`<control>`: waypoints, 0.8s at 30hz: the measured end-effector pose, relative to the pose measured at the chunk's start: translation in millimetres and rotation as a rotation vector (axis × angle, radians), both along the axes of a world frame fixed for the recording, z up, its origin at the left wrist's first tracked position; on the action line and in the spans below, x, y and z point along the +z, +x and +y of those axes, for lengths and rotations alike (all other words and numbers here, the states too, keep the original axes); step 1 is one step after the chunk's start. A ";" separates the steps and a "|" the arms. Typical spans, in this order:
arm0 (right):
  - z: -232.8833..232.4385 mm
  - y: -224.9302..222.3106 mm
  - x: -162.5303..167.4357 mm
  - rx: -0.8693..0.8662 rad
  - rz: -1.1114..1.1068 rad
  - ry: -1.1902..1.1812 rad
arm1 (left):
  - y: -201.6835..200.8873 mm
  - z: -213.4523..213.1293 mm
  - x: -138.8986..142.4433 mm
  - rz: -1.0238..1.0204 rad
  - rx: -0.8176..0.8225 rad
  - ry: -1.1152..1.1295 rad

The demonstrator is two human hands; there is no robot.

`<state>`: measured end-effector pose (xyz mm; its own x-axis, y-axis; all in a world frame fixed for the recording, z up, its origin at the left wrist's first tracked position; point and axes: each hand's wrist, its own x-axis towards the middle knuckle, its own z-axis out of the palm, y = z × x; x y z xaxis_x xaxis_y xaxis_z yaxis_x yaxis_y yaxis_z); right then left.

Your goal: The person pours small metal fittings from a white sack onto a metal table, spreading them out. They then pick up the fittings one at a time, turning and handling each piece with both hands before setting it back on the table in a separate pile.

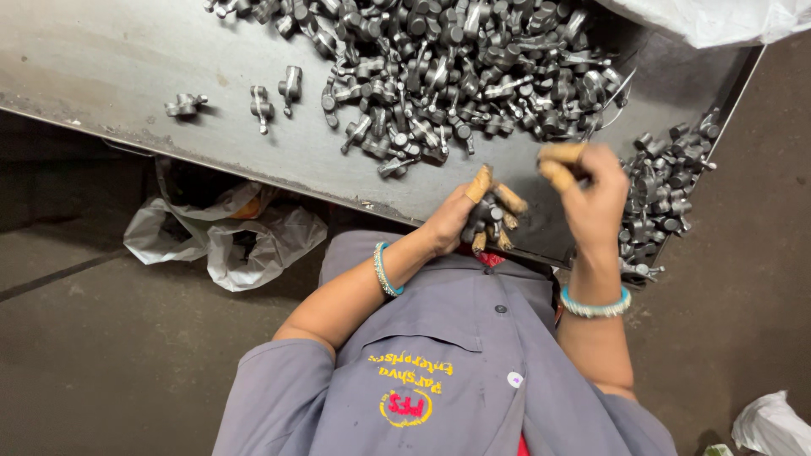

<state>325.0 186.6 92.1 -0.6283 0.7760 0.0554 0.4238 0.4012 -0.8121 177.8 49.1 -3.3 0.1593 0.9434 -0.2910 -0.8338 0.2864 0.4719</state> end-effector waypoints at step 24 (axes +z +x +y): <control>-48.4 23.3 -6.3 0.010 -0.309 0.425 | 6.2 -4.8 -43.2 -0.243 0.067 -0.004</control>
